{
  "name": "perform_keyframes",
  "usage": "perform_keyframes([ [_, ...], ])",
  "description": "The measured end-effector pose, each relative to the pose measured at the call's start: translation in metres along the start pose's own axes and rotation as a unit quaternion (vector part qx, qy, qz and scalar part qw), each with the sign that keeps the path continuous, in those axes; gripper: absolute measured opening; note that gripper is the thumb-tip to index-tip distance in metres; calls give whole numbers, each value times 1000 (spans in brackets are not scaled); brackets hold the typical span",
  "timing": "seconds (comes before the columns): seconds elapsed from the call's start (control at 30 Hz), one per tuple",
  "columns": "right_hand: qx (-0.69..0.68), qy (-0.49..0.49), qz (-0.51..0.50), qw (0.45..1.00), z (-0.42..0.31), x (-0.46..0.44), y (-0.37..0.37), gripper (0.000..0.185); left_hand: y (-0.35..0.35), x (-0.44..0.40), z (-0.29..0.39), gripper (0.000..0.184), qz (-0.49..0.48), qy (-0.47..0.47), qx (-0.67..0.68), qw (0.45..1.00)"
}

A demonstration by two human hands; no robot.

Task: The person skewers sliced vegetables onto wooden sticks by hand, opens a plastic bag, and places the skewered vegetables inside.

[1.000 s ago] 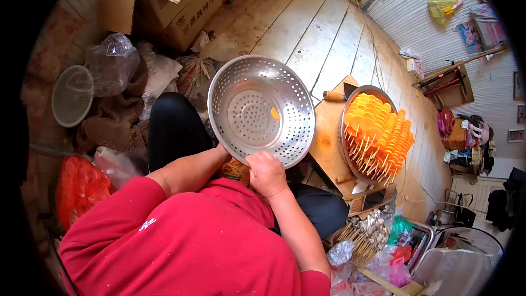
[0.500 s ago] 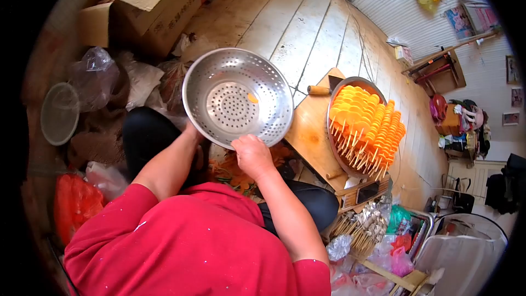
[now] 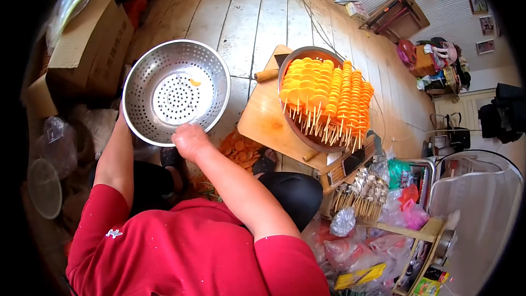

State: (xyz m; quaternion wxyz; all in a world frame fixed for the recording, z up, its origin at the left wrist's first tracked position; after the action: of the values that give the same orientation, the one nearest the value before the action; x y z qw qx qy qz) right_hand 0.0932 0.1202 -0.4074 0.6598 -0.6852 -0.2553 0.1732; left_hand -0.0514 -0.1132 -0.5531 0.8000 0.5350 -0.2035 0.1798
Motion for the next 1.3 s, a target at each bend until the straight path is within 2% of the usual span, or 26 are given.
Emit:
perform_keyframes([
  [0.13, -28, 20, 25, 999, 2, 2, 6, 12, -1, -5, 20, 44, 28, 29, -65, 997],
  [0.2, -26, 28, 11, 999, 2, 4, 8, 11, -3, 0, 34, 44, 98, 15, -65, 993],
  [0.27, -31, 33, 16, 999, 1, 11, 6, 13, 16, 32, 47, 57, 192, -57, -17, 980],
  [0.3, -31, 43, 15, 998, 1, 15, 5, 17, 12, 25, 56, 65, 174, -48, -44, 983],
  [0.33, -34, 40, 19, 998, 0, 19, 5, 17, 44, 59, 54, 56, 156, -71, -135, 976],
  [0.4, -33, 42, 67, 996, 0, 25, 3, 25, 73, 84, 57, 44, 137, -53, -330, 933],
  [0.43, -37, 42, 55, 997, 0, 26, 5, 29, 75, 86, 54, 31, 110, -34, -362, 925],
  [0.47, -40, 39, 62, 997, -2, 28, 5, 29, 77, 89, 58, 22, 142, -22, -482, 864],
  [0.53, -35, 69, 122, 990, -4, 37, 1, 28, 73, 94, 51, 22, 103, -7, -586, 804],
  [0.6, -44, 73, 129, 988, -7, 49, -4, 30, 70, 88, 45, 27, 79, 28, -654, 752],
  [0.63, -36, 87, 176, 980, -8, 58, -10, 32, 81, 95, 44, 25, 93, 78, -753, 647],
  [0.67, -28, 101, 220, 970, -9, 68, -14, 33, 76, 86, 45, 25, 92, 79, -753, 647],
  [0.77, -48, 122, 214, 968, -5, 108, -12, 34, 57, 60, 44, 23, 128, 83, -733, 663],
  [0.83, -81, 142, 193, 968, -4, 137, -7, 34, 72, 65, 46, 23, 126, 138, -782, 594],
  [0.87, -102, 148, 180, 967, -4, 150, -4, 34, 80, 67, 46, 23, 124, 141, -783, 593],
  [0.93, -116, 161, 159, 967, -9, 170, -6, 35, 90, 77, 42, 22, 153, 79, -761, 625],
  [0.97, -139, 183, 134, 964, -11, 177, -4, 34, 90, 74, 42, 22, 154, 80, -764, 622],
  [1.03, -165, 204, 111, 959, -17, 185, -4, 33, 90, 67, 37, 20, 113, 17, -815, 568],
  [1.07, -180, 206, 100, 957, -20, 186, -5, 32, 91, 65, 38, 20, 114, 17, -817, 565],
  [1.13, -199, 209, 90, 953, -23, 189, -5, 32, 95, 69, 32, 25, 119, -62, -833, 537],
  [1.17, -210, 201, 84, 953, -25, 189, -3, 32, 97, 72, 28, 25, 120, -62, -835, 533],
  [1.23, -233, 193, 64, 951, -25, 187, -3, 32, 113, 87, 26, 38, 203, 250, -808, 494],
  [1.27, -239, 192, 66, 950, -24, 186, -2, 32, 150, 118, 13, 52, 166, 249, -821, 486],
  [1.3, -248, 194, 44, 948, -24, 185, 1, 31, 166, 125, 2, 50, 90, 335, -812, 469],
])
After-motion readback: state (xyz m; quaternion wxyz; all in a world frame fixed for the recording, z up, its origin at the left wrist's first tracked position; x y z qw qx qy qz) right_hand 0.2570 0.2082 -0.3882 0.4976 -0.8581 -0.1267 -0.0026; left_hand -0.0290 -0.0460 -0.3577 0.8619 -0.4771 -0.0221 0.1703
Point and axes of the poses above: each hand's wrist, its own x-axis away from the middle knuckle, its own y-axis out of the palm, z = x × y, the point moved 3 cm from there along -x, towards the middle knuckle, and after that the axes turned 15 degrees about x, right-handed, at the moved point
